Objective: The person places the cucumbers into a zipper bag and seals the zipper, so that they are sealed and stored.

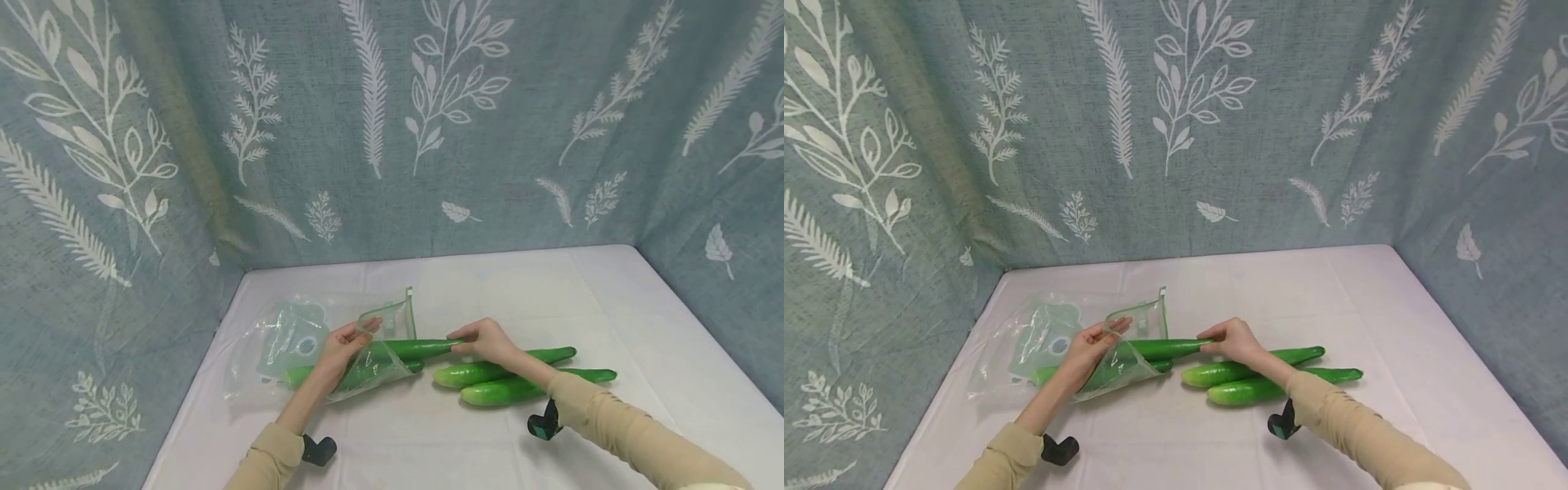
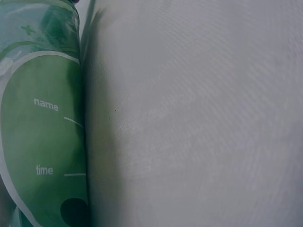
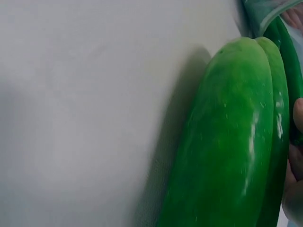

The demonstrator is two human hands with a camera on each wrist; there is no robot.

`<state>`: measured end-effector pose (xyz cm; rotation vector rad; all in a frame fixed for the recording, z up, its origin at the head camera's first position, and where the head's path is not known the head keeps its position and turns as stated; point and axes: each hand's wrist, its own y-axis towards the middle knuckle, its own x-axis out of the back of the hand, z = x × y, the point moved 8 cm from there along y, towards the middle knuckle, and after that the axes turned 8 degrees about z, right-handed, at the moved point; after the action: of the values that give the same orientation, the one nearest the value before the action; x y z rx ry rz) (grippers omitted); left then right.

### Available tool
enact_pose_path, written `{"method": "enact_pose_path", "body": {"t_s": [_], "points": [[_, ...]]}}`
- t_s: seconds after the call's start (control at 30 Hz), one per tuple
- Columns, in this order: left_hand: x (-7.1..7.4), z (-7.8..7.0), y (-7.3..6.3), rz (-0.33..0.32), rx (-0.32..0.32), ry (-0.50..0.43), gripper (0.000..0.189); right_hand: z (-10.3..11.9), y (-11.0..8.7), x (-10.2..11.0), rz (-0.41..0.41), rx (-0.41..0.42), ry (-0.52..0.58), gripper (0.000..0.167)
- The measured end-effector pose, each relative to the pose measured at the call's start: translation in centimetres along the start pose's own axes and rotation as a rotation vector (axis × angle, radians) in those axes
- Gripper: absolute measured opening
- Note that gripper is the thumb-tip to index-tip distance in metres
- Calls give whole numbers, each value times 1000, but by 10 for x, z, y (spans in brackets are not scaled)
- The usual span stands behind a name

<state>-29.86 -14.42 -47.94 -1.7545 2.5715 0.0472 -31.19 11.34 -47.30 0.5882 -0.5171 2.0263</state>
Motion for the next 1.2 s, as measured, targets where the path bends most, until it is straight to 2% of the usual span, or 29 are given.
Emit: {"method": "enact_pose_path", "body": {"t_s": [0.27,0.63,1.0,1.2], "points": [[0,-2,0,-25,-6,-7,39,9,9,-10,3,13,1,26],[1,0,-1,-21,4,-3,43,25,23,-25,-13,58,20,25],[1,0,-1,-16,13,-6,42,38,28,-41,3,98,61,25],[1,1,-2,-20,18,-2,43,46,30,-49,11,151,43,25]]}}
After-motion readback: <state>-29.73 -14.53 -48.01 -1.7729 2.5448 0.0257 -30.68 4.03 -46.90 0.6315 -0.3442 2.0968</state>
